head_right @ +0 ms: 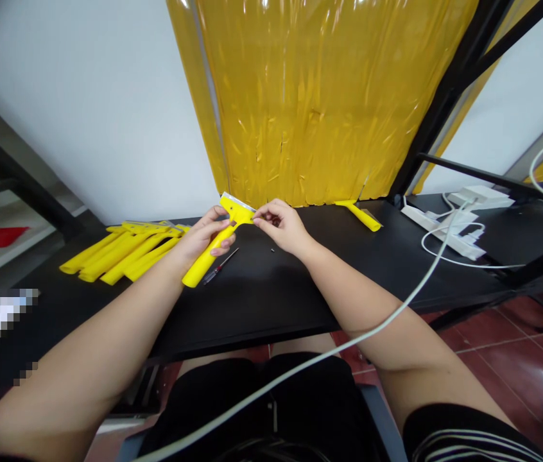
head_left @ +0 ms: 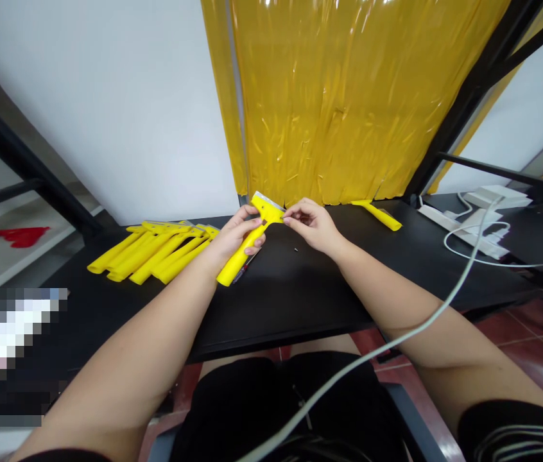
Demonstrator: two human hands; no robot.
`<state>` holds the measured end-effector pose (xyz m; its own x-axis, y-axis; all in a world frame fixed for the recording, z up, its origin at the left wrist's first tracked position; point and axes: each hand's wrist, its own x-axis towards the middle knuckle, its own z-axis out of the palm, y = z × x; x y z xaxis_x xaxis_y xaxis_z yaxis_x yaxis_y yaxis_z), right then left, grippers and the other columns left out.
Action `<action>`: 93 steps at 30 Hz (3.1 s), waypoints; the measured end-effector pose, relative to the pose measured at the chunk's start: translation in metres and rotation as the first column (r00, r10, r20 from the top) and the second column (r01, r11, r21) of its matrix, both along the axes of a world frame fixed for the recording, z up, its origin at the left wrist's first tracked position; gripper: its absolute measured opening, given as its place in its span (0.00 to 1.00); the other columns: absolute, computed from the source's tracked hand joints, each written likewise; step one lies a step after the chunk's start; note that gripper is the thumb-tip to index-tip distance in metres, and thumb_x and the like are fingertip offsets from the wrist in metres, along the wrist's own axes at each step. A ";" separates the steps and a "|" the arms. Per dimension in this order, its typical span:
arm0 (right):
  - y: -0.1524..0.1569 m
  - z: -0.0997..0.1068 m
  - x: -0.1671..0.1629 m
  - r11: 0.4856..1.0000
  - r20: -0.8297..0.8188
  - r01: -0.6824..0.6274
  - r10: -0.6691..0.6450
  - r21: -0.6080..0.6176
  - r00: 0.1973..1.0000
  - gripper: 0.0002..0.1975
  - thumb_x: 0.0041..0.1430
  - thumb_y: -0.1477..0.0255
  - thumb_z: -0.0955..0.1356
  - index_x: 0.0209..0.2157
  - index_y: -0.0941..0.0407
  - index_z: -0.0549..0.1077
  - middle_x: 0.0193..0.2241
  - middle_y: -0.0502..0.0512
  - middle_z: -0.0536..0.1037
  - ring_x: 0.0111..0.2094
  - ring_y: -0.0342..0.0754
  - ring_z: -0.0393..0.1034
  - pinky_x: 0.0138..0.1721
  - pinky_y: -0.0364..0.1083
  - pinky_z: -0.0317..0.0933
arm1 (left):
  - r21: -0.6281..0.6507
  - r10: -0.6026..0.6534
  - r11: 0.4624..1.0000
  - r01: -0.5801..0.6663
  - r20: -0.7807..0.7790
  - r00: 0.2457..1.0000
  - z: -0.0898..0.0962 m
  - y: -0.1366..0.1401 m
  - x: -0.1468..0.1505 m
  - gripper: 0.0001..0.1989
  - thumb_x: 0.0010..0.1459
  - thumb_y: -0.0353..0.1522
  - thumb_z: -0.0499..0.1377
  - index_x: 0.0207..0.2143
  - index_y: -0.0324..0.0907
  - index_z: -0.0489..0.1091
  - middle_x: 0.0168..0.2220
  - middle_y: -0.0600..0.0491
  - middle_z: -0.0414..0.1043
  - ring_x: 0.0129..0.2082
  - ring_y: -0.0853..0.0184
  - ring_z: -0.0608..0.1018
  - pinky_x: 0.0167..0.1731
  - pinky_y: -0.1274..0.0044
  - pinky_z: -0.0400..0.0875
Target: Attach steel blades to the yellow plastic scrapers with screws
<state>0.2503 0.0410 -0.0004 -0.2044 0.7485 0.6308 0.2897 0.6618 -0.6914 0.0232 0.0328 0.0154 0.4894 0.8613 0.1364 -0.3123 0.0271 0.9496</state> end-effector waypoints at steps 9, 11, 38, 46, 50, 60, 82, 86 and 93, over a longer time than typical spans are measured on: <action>0.011 -0.009 -0.003 0.987 -0.053 -0.065 0.057 -0.147 0.997 0.14 0.56 0.58 0.74 0.35 0.53 0.74 0.32 0.52 0.70 0.33 0.47 0.65 0.37 0.49 0.67 | 0.056 0.012 0.998 -0.010 -0.047 0.999 -0.002 -0.002 0.004 0.20 0.58 0.33 0.65 0.43 0.50 0.55 0.30 0.60 0.70 0.16 0.74 0.71 0.12 0.87 0.56; 0.011 -0.010 -0.004 0.977 -0.080 -0.086 0.071 -0.195 0.994 0.15 0.55 0.58 0.74 0.35 0.54 0.74 0.33 0.52 0.71 0.33 0.47 0.66 0.36 0.49 0.69 | 0.039 0.006 0.999 -0.004 -0.059 0.998 -0.002 -0.001 0.004 0.20 0.58 0.33 0.64 0.44 0.50 0.54 0.27 0.61 0.67 0.16 0.74 0.70 0.13 0.88 0.56; -0.010 -0.010 -0.020 0.983 0.175 0.040 -0.072 0.179 0.982 0.05 0.62 0.69 0.71 0.37 0.54 0.73 0.33 0.53 0.71 0.35 0.48 0.67 0.41 0.50 0.67 | -0.014 0.095 0.995 -0.096 -0.063 0.993 0.000 0.015 -0.010 0.27 0.50 0.31 0.70 0.42 0.49 0.54 0.27 0.62 0.65 0.17 0.76 0.69 0.14 0.89 0.51; -0.037 -0.034 -0.078 0.842 0.777 -0.508 0.195 0.180 0.599 0.17 0.70 0.79 0.63 0.56 0.58 0.75 0.56 0.62 0.78 0.56 0.53 0.68 0.57 0.54 0.64 | -0.008 0.181 0.983 -0.181 -0.055 0.982 0.002 0.020 -0.020 0.27 0.48 0.32 0.70 0.42 0.49 0.55 0.27 0.61 0.67 0.18 0.76 0.68 0.15 0.89 0.50; -0.038 -0.023 -0.074 0.783 0.811 -0.591 0.213 0.192 0.546 0.11 0.70 0.79 0.64 0.44 0.58 0.78 0.41 0.59 0.81 0.45 0.51 0.71 0.52 0.50 0.67 | -0.001 0.195 0.981 -0.196 -0.093 0.976 0.001 0.021 -0.023 0.27 0.49 0.32 0.70 0.42 0.49 0.55 0.23 0.63 0.64 0.17 0.75 0.67 0.16 0.88 0.52; -0.013 0.013 0.011 0.884 0.156 -0.007 -0.074 0.467 0.985 0.05 0.68 0.70 0.70 0.44 0.53 0.77 0.39 0.57 0.80 0.41 0.52 0.76 0.45 0.53 0.72 | 0.005 0.288 0.957 -0.289 -0.111 0.951 -0.005 0.029 -0.023 0.26 0.49 0.30 0.68 0.42 0.49 0.53 0.25 0.62 0.65 0.18 0.73 0.70 0.16 0.87 0.53; 0.001 0.007 0.021 0.939 0.147 0.096 -0.151 0.329 0.978 0.08 0.67 0.64 0.69 0.38 0.53 0.77 0.38 0.59 0.79 0.42 0.54 0.74 0.43 0.54 0.71 | 0.014 0.264 0.964 -0.265 -0.137 0.955 -0.008 0.029 -0.021 0.24 0.51 0.30 0.67 0.42 0.49 0.55 0.25 0.61 0.65 0.18 0.73 0.71 0.16 0.87 0.54; 0.003 0.004 0.021 0.943 0.152 0.099 -0.154 0.319 0.976 0.08 0.67 0.64 0.69 0.38 0.53 0.77 0.38 0.58 0.79 0.41 0.54 0.74 0.43 0.53 0.70 | 0.032 0.261 0.965 -0.260 -0.153 0.953 -0.008 0.029 -0.021 0.24 0.51 0.31 0.67 0.41 0.48 0.54 0.25 0.62 0.65 0.17 0.73 0.71 0.15 0.87 0.54; 0.001 -0.001 0.012 0.962 0.214 0.248 -0.267 0.111 0.940 0.13 0.71 0.61 0.64 0.39 0.55 0.73 0.30 0.54 0.78 0.30 0.50 0.72 0.38 0.49 0.63 | 0.164 0.296 0.949 -0.271 -0.162 0.941 -0.012 0.028 -0.018 0.24 0.50 0.32 0.68 0.41 0.48 0.54 0.30 0.60 0.70 0.17 0.73 0.72 0.14 0.85 0.58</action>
<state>0.2625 0.0419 -0.0014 -0.1546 0.7425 0.6517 0.5993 0.5949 -0.5356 0.0048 0.0612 0.0031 0.2551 0.9471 0.1946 -0.1096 -0.1717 0.9790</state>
